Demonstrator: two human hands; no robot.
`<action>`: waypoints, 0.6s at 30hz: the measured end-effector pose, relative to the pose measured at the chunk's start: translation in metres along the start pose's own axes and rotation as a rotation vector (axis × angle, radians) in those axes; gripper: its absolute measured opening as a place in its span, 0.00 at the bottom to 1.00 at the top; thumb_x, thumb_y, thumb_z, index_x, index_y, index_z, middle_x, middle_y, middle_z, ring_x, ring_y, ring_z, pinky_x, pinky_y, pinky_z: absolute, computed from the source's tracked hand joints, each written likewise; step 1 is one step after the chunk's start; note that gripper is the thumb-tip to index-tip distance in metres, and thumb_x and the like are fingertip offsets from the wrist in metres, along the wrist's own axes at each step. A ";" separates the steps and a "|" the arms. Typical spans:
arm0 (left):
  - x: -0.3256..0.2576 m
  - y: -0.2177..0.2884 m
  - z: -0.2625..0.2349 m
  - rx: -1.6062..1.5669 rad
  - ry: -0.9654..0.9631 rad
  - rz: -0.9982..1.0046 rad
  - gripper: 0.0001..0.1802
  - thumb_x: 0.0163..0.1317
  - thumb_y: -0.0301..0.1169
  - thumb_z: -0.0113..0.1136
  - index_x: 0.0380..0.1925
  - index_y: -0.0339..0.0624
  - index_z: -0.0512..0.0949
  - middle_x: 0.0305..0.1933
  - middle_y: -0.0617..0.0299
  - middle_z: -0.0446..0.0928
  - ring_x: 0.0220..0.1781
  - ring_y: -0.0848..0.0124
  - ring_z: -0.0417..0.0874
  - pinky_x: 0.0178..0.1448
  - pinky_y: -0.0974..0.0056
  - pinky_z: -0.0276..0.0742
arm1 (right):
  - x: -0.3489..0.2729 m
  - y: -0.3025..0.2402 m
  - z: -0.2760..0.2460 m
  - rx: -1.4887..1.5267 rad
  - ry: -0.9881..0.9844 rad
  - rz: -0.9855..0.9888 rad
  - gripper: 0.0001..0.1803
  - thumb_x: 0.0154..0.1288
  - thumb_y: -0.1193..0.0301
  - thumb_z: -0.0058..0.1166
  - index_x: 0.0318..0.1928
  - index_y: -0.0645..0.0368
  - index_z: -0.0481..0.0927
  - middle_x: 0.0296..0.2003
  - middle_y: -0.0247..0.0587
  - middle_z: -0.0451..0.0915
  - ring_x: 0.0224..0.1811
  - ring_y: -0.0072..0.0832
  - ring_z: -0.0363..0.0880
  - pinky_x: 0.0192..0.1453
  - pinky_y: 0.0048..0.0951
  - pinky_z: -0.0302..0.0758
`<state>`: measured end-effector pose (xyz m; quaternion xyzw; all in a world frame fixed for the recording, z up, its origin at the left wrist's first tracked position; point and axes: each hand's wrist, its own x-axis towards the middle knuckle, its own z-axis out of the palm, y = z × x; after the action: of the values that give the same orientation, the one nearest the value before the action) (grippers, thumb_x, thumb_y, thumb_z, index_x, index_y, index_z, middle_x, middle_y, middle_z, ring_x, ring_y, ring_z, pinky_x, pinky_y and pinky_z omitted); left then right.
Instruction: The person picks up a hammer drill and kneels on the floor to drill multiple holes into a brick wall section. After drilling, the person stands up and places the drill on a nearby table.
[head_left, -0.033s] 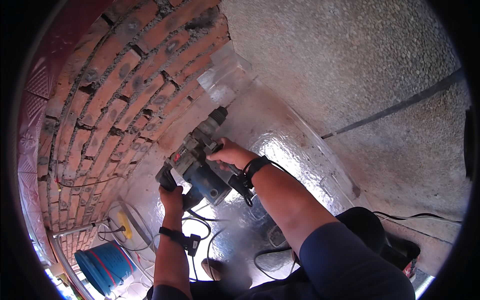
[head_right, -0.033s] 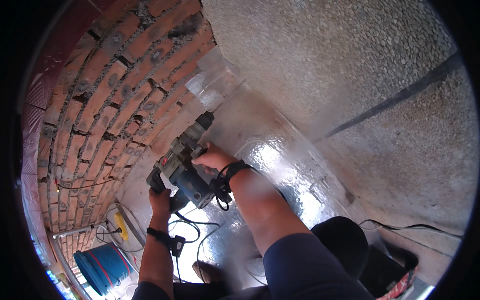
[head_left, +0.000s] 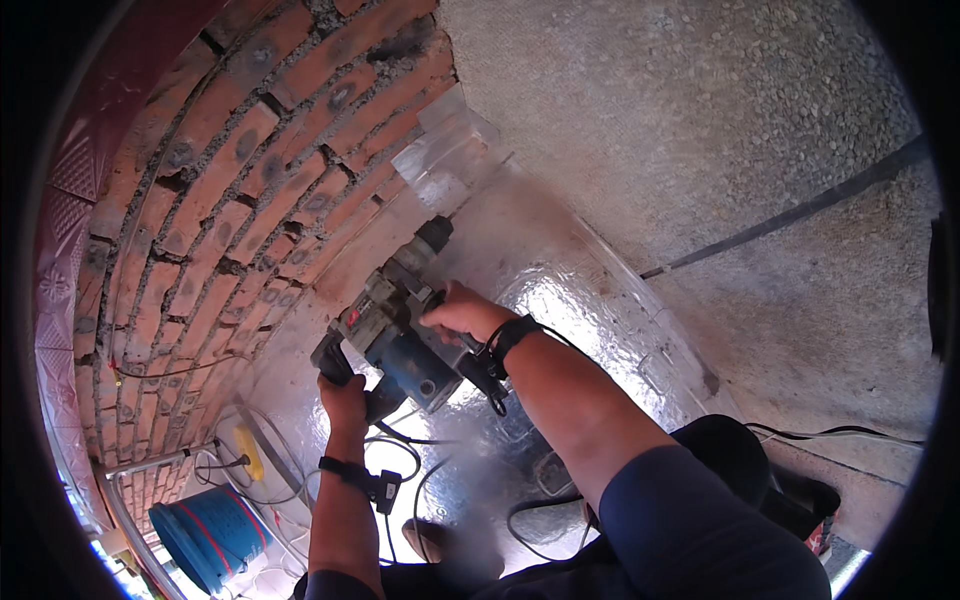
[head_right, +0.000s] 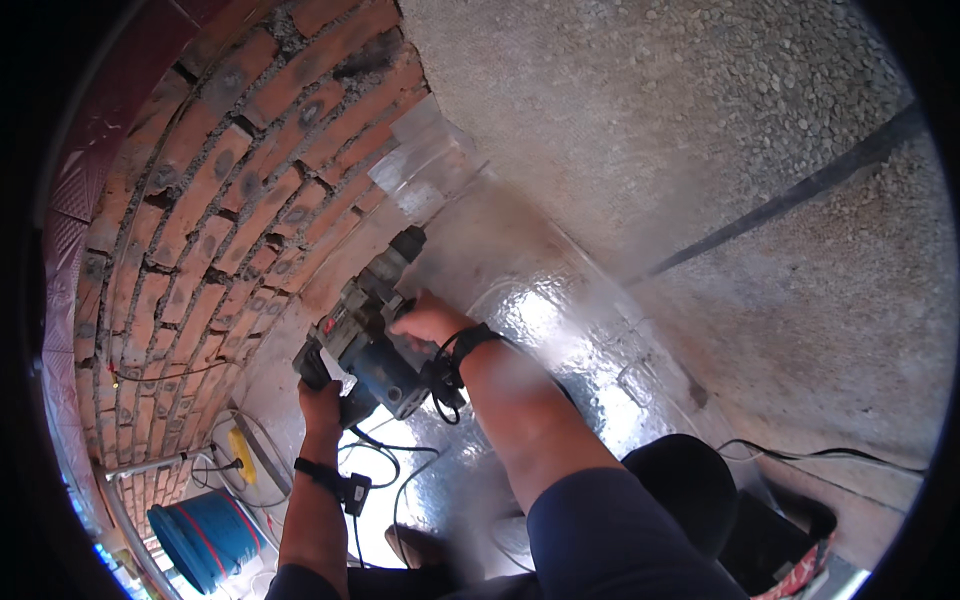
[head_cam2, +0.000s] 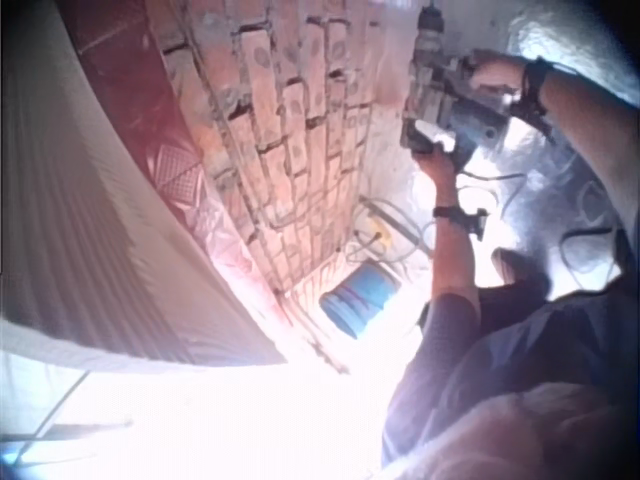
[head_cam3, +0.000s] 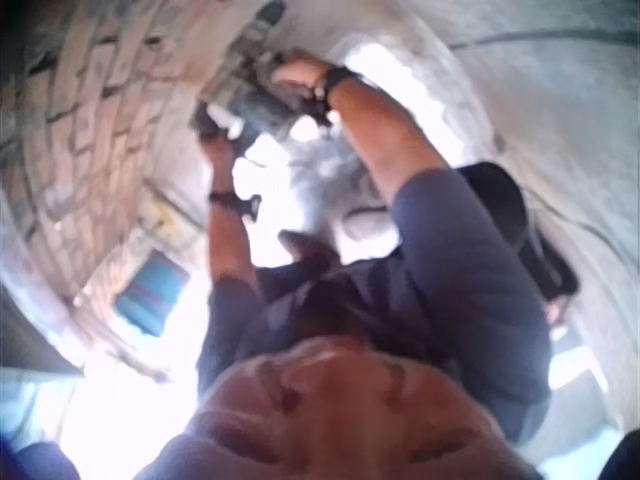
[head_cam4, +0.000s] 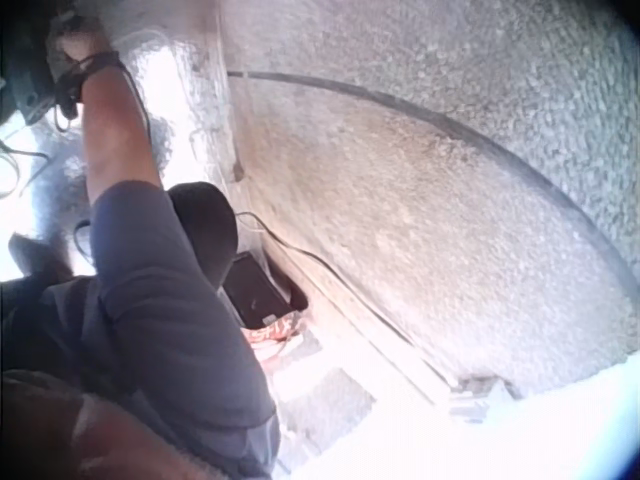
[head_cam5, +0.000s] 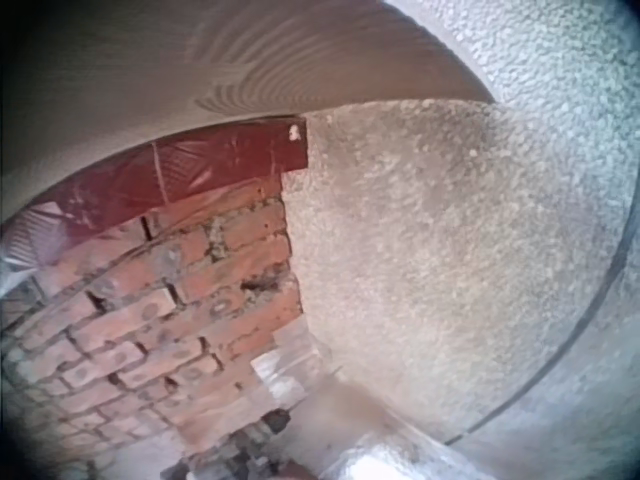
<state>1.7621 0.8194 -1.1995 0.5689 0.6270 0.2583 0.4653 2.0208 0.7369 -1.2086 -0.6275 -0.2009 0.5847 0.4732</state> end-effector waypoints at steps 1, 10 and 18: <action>0.000 -0.003 -0.001 0.049 0.024 0.024 0.26 0.46 0.20 0.60 0.49 0.34 0.68 0.40 0.57 0.75 0.38 0.66 0.78 0.41 0.62 0.76 | -0.004 -0.003 -0.002 -0.139 -0.020 0.035 0.13 0.53 0.66 0.60 0.27 0.66 0.78 0.19 0.44 0.78 0.17 0.30 0.78 0.20 0.32 0.72; 0.006 0.014 0.003 0.099 0.042 0.080 0.28 0.47 0.21 0.61 0.52 0.36 0.68 0.40 0.56 0.76 0.36 0.67 0.78 0.37 0.63 0.77 | -0.010 -0.012 0.007 -0.530 0.153 -0.047 0.15 0.55 0.63 0.52 0.35 0.61 0.82 0.36 0.57 0.81 0.43 0.54 0.78 0.47 0.48 0.74; 0.025 0.014 0.004 0.101 0.032 0.109 0.26 0.47 0.23 0.63 0.48 0.33 0.68 0.38 0.56 0.75 0.34 0.66 0.77 0.34 0.62 0.75 | 0.006 -0.012 0.006 -0.545 0.205 -0.073 0.13 0.51 0.66 0.51 0.30 0.64 0.79 0.19 0.51 0.79 0.22 0.44 0.80 0.30 0.41 0.75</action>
<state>1.7738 0.8457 -1.1965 0.6209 0.6146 0.2603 0.4111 2.0201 0.7491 -1.2012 -0.7796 -0.3240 0.4253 0.3260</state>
